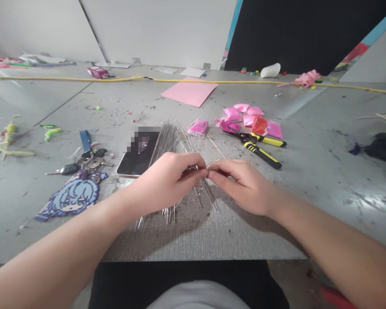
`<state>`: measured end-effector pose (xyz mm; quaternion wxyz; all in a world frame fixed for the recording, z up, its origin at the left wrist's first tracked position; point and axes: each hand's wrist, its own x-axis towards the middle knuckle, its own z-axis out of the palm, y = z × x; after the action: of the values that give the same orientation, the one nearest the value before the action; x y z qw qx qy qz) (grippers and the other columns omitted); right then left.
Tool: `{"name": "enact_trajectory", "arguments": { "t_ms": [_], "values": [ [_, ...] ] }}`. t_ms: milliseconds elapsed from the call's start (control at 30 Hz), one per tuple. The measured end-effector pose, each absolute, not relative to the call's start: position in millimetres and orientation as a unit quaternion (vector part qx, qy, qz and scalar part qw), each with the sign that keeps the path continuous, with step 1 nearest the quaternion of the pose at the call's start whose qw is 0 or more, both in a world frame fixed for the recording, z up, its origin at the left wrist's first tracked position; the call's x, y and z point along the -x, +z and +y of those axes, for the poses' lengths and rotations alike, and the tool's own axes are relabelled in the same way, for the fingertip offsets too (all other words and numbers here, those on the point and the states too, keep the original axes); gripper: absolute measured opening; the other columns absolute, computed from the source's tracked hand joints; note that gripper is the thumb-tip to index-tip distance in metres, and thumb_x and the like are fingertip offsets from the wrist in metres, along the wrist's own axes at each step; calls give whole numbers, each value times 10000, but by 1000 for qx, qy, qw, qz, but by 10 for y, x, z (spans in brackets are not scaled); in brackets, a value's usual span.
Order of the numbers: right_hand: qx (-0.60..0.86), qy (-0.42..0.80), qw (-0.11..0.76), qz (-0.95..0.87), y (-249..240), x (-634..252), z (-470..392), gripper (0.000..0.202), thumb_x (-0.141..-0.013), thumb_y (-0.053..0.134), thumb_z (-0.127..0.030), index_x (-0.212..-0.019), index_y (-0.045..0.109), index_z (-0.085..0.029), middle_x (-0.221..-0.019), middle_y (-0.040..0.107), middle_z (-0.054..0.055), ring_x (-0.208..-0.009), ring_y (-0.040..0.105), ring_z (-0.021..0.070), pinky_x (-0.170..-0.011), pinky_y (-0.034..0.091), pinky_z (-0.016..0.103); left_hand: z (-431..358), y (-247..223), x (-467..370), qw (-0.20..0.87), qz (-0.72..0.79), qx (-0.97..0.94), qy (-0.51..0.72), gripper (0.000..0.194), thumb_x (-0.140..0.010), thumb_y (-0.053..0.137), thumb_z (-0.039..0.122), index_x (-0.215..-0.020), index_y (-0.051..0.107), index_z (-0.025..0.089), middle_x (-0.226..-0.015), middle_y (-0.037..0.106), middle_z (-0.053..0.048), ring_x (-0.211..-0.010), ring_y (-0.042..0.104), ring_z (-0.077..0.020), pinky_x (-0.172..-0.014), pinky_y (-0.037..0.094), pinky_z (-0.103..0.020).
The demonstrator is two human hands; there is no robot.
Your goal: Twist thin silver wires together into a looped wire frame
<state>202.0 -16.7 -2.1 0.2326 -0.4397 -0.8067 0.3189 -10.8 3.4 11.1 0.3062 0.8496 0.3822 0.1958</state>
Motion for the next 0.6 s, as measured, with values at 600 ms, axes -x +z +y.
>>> {"name": "enact_trajectory", "arguments": {
  "t_ms": [600],
  "values": [
    [425,284,234,-827,-33,-2029,-164,309,-1032,425,-343,-843,590,-162,-688,522,-22,-638,477,112,-595,356,254,36,107,85,298,383,-855,183,173,-955,501,270,-889,634,182,-679,624,23,-595,538,-105,-542,370,-230]
  ]
}}
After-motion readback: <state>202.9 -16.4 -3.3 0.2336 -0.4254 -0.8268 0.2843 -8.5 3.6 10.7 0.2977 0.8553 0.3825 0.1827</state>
